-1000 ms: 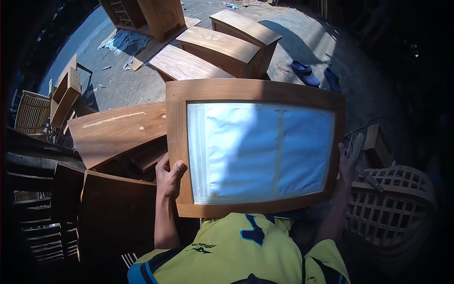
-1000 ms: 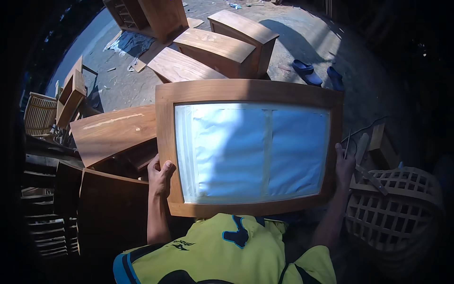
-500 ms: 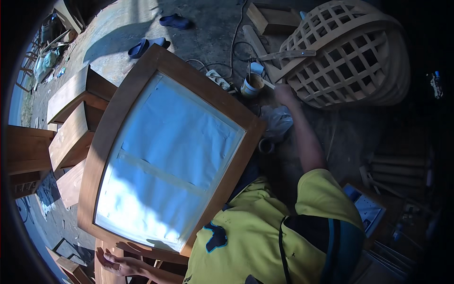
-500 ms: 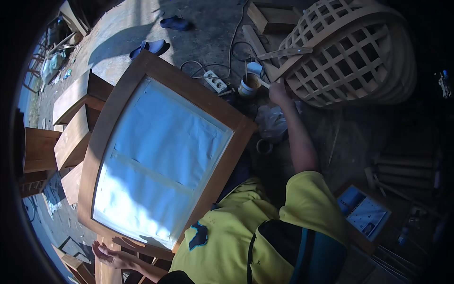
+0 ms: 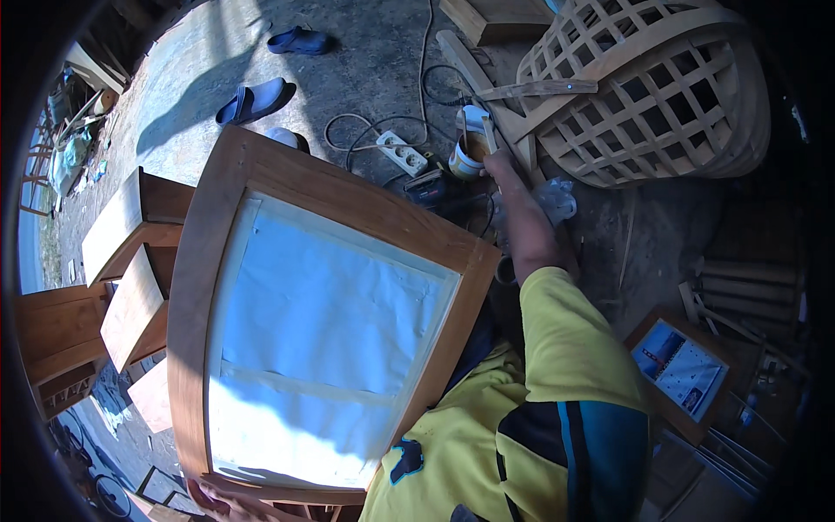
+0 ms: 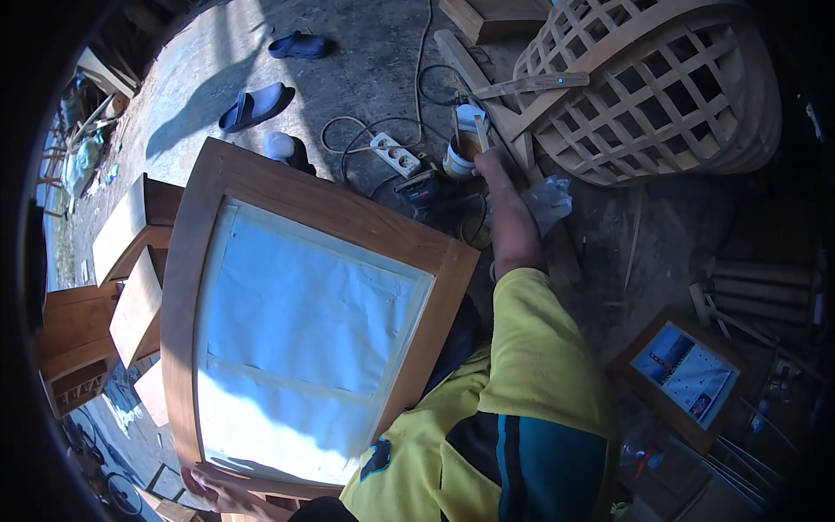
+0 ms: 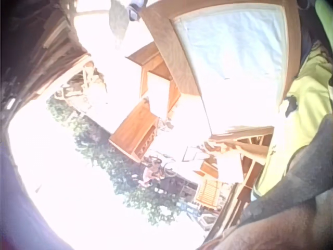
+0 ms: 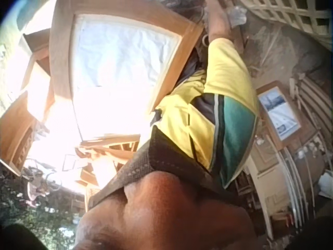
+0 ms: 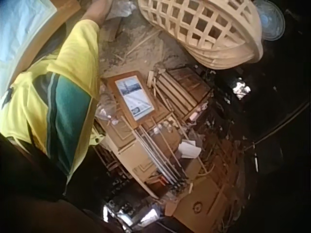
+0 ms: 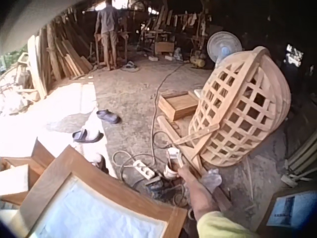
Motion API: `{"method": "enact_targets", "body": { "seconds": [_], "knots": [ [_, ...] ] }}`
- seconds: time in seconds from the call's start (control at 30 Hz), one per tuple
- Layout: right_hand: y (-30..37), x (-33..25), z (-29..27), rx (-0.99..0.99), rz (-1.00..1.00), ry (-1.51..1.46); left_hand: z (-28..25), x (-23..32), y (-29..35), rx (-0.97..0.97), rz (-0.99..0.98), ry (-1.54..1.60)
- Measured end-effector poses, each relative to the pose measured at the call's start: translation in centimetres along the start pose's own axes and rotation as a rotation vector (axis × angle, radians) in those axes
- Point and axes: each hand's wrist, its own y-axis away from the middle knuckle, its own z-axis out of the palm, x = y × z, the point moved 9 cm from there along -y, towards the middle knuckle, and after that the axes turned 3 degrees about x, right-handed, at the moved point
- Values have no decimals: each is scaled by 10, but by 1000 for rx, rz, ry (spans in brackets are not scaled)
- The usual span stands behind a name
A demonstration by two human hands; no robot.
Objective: The person applies a putty-like substance to the edges and gaps of a wooden frame using a small wooden stick tool, smoothing the material along the joints and then placing a calendar into the frame.
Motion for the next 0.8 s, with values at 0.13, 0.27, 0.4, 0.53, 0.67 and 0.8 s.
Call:
{"method": "enact_targets", "body": {
  "seconds": [0.13, 0.27, 0.4, 0.53, 0.67, 0.8],
  "knots": [
    [2, -5, -32, 90, -97, 84, 13, -6, -7, -29, 8, -26],
    [51, -9, -95, 99, -232, -25, 20, -3, -12, -40, 28, -45],
    [162, -27, -168, 115, -447, 83, 25, -1, -19, -55, 59, -22],
    [210, 45, -160, -45, -506, 91, 48, -4, -33, -103, 35, 156],
    [253, 146, -111, -101, -304, 107, 54, 11, -29, -133, -31, 301],
    [254, 241, -56, -107, -84, 55, 37, 54, -34, -56, 347, 72]
  ]
}}
